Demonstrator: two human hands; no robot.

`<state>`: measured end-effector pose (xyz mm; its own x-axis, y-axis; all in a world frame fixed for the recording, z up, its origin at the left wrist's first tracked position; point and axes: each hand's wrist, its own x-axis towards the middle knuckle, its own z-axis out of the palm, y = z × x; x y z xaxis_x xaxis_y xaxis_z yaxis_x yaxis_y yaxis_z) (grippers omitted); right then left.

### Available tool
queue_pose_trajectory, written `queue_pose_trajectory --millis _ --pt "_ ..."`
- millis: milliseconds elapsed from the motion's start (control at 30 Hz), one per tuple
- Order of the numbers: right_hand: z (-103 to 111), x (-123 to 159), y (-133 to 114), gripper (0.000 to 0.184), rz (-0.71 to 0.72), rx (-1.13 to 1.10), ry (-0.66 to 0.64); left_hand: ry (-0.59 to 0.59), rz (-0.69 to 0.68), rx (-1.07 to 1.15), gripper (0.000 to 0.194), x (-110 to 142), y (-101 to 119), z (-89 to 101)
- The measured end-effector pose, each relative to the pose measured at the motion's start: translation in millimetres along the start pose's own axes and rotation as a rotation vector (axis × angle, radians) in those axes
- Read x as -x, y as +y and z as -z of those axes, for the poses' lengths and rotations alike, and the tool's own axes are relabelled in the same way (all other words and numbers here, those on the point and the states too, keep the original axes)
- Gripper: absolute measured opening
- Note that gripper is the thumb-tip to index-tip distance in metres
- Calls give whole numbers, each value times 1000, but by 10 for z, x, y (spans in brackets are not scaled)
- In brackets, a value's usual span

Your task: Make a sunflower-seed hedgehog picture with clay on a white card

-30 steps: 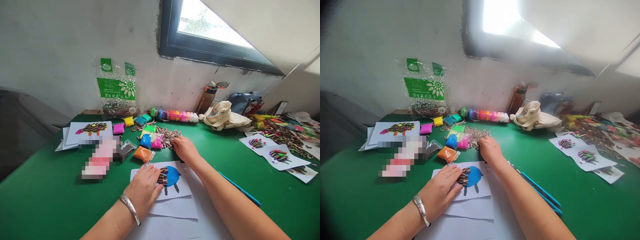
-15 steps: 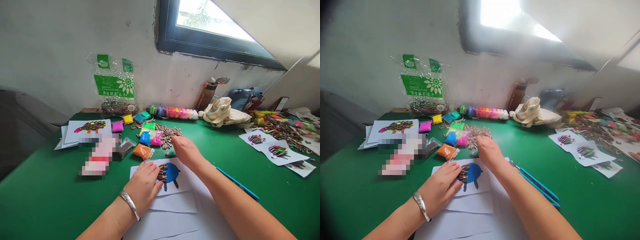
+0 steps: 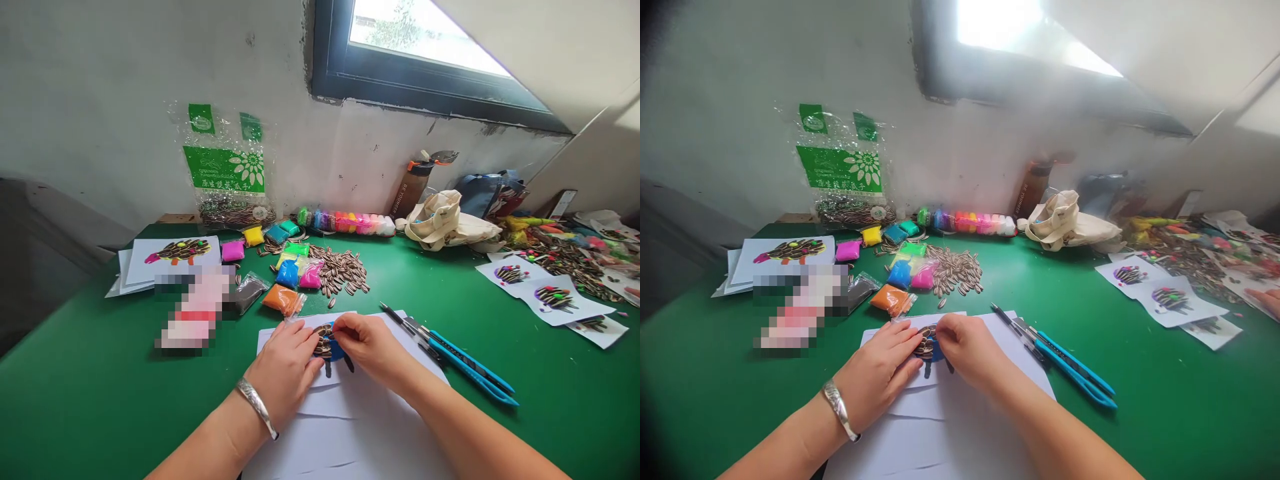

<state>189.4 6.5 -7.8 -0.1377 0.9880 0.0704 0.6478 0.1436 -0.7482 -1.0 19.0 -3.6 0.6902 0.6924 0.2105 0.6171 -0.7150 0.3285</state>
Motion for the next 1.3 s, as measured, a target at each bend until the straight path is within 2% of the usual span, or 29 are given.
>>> queue_pose_trajectory --millis 200,533,700,833,1067,1300 --pt "-32 5 -13 17 5 116 6 -29 19 -2 24 -8 10 6" --pt "-136 -24 -82 19 12 216 -23 -43 27 0 31 29 -20 -61" --pt "-46 14 -13 15 34 182 -1 -45 31 0 31 17 -8 -35" --pt "22 59 45 18 53 261 21 -60 39 4 29 5 1 -26" --pt "-25 51 -6 20 39 389 -55 -73 42 -23 29 5 12 -28" --pt "-64 30 14 20 46 432 -40 -91 47 -13 30 -1 12 -19"
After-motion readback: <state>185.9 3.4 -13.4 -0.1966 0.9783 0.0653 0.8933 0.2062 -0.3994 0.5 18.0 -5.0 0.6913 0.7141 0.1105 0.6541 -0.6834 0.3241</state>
